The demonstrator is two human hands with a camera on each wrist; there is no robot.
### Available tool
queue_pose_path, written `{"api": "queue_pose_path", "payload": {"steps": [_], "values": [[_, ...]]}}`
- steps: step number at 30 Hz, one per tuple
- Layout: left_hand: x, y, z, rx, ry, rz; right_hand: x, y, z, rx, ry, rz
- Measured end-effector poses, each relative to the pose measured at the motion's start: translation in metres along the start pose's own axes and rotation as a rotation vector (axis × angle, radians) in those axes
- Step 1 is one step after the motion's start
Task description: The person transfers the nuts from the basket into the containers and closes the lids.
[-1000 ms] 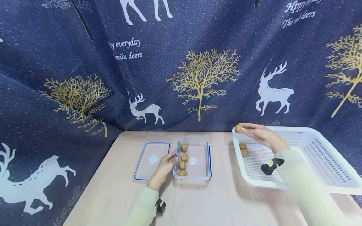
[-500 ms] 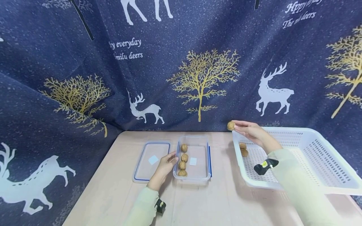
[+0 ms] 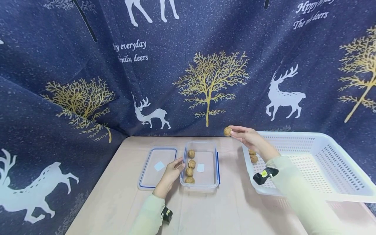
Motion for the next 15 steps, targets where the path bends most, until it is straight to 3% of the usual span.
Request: {"api": "queue_pose_path", "payload": {"steps": [4, 11, 15], "values": [[-0.001, 0.0, 0.001, 0.003, -0.009, -0.001, 0.001, -0.014, 0.004, 0.005, -0.005, -0.002], [-0.002, 0.0, 0.002, -0.002, -0.019, 0.001, 0.003, -0.039, 0.012, 0.108, 0.018, 0.008], [-0.002, 0.0, 0.002, -0.004, -0.023, -0.001, 0.004, -0.05, 0.019, 0.12, -0.022, 0.03]]}}
Point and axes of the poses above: each hand's wrist, its own x-axis towards the middle knuckle, its own y-axis out of the back of the hand, z = x × y, the point moved 7 cm from there along x, towards the middle knuckle, and after that the axes turned 14 degrees about y, right-handed, at the moved point
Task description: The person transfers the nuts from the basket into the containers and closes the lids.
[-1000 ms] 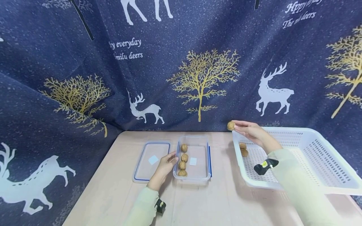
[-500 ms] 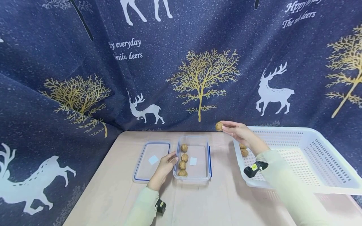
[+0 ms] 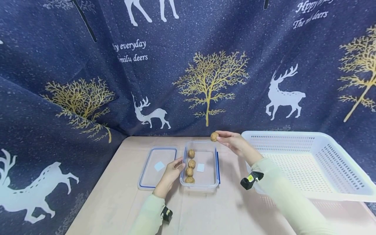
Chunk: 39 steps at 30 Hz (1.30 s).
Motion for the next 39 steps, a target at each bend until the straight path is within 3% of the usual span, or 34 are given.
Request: {"api": "queue_pose_path", "payload": {"steps": [11, 23, 39], "values": [[0.001, 0.001, 0.001, 0.013, 0.004, 0.01, 0.004, -0.023, 0.025, -0.092, -0.024, 0.025], [0.003, 0.001, -0.002, 0.033, 0.011, 0.019, 0.003, -0.042, 0.057, -0.089, 0.002, 0.082], [0.003, 0.001, -0.003, 0.026, 0.01, 0.011, -0.001, -0.054, 0.088, -0.103, -0.01, 0.166]]}}
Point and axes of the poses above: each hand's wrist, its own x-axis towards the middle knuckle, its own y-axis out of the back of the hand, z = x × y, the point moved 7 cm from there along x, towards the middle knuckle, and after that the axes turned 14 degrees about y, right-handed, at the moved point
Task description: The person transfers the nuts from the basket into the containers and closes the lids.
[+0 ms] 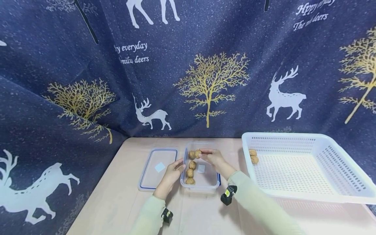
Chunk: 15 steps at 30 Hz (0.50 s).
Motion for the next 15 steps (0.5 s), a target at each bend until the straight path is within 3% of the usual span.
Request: {"api": "queue_pose_path", "payload": {"steps": [15], "values": [[0.001, 0.0, -0.001, 0.007, -0.012, -0.008, -0.006, -0.014, 0.011, -0.082, -0.006, 0.002]]}}
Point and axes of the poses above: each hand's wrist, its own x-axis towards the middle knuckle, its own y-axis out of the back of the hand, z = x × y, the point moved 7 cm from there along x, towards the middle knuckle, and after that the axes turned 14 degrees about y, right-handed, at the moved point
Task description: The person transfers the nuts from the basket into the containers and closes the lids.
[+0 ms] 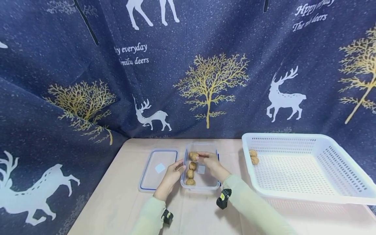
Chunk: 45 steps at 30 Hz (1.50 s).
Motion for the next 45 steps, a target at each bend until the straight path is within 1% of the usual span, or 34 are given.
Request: {"api": "queue_pose_path", "payload": {"steps": [6, 10, 15, 18, 27, 35, 40, 45], "values": [[-0.001, 0.0, 0.0, 0.001, -0.007, -0.008, 0.003, -0.003, 0.004, 0.013, 0.016, 0.025], [-0.002, -0.001, 0.001, -0.002, -0.009, -0.012, 0.005, -0.005, 0.01, 0.004, 0.026, 0.039], [-0.004, -0.002, 0.002, 0.001, -0.017, -0.018, 0.006, -0.004, 0.019, -0.051, -0.018, 0.059], [-0.005, -0.002, 0.004, 0.001, -0.019, -0.017, 0.006, -0.004, 0.02, -0.054, -0.033, 0.058], [-0.002, -0.002, 0.004, -0.003, -0.016, -0.023, 0.008, -0.004, 0.021, -0.026, -0.048, 0.072], [-0.001, -0.002, 0.0, -0.011, -0.015, -0.036, 0.007, -0.006, 0.019, -0.026, -0.054, 0.056], [-0.001, -0.002, 0.001, -0.006, -0.023, -0.024, 0.006, -0.006, 0.014, -0.023, -0.045, 0.04], [-0.002, -0.001, 0.002, -0.015, -0.026, -0.016, 0.006, -0.003, 0.002, 0.001, -0.028, 0.035]]}}
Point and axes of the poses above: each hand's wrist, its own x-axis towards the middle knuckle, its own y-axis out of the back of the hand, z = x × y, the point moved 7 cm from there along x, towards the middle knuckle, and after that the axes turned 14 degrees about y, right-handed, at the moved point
